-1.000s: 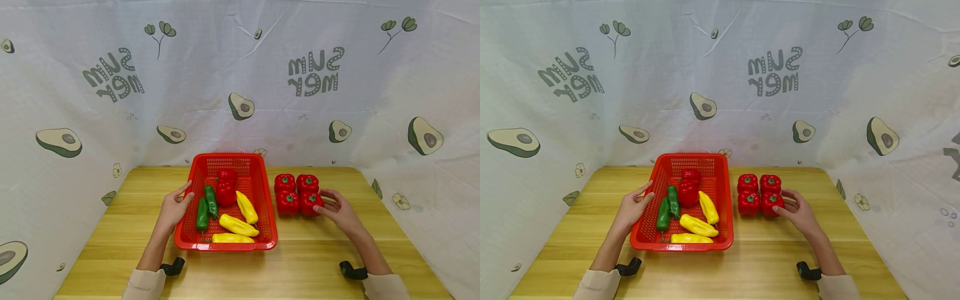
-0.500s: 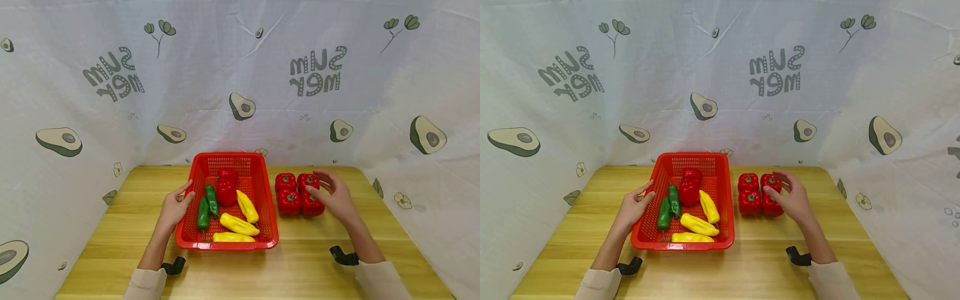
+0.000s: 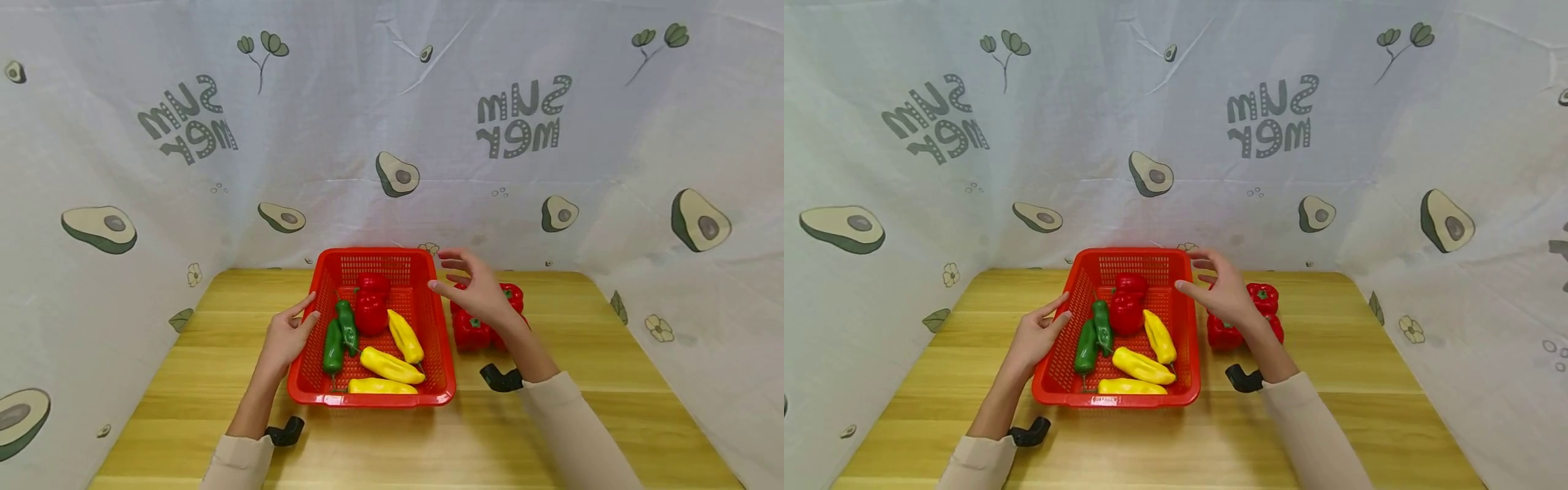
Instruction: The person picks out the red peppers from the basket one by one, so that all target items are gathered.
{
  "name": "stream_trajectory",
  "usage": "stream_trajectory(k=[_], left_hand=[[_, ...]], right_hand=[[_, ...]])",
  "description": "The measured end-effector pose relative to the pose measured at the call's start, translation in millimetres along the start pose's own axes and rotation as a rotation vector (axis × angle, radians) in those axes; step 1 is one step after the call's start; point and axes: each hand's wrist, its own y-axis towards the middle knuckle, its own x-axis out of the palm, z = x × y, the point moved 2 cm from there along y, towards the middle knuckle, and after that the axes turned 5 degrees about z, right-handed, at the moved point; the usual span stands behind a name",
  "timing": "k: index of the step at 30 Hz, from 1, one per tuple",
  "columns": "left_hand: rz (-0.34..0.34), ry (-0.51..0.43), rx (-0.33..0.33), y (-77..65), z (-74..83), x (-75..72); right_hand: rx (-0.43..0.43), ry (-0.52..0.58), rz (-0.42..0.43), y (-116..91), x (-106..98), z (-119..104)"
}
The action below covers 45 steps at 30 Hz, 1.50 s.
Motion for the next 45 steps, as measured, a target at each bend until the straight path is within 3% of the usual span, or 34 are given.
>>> stream_trajectory(k=[12, 22, 32, 45], left_hand=[[-0.007, 0.016, -0.006, -0.9, -0.5, -2.0], [-0.014, 0.015, -0.004, -1.9, 1.0, -5.6], [-0.015, -0.001, -0.010, -3.0, 0.0, -8.1], [-0.018, -0.009, -0.001, -3.4, -0.4, -9.1]], right_hand=[[-0.044, -0.090, -0.169, 33.2, 59.0, -40.1], [0.009, -0.088, -0.269, 45.1, 100.0, -29.9], [0.071, -0.092, -0.315, 41.3, 119.7, -12.9], [0.071, -0.188, -0.469, 37.4, 127.6, -4.5]])
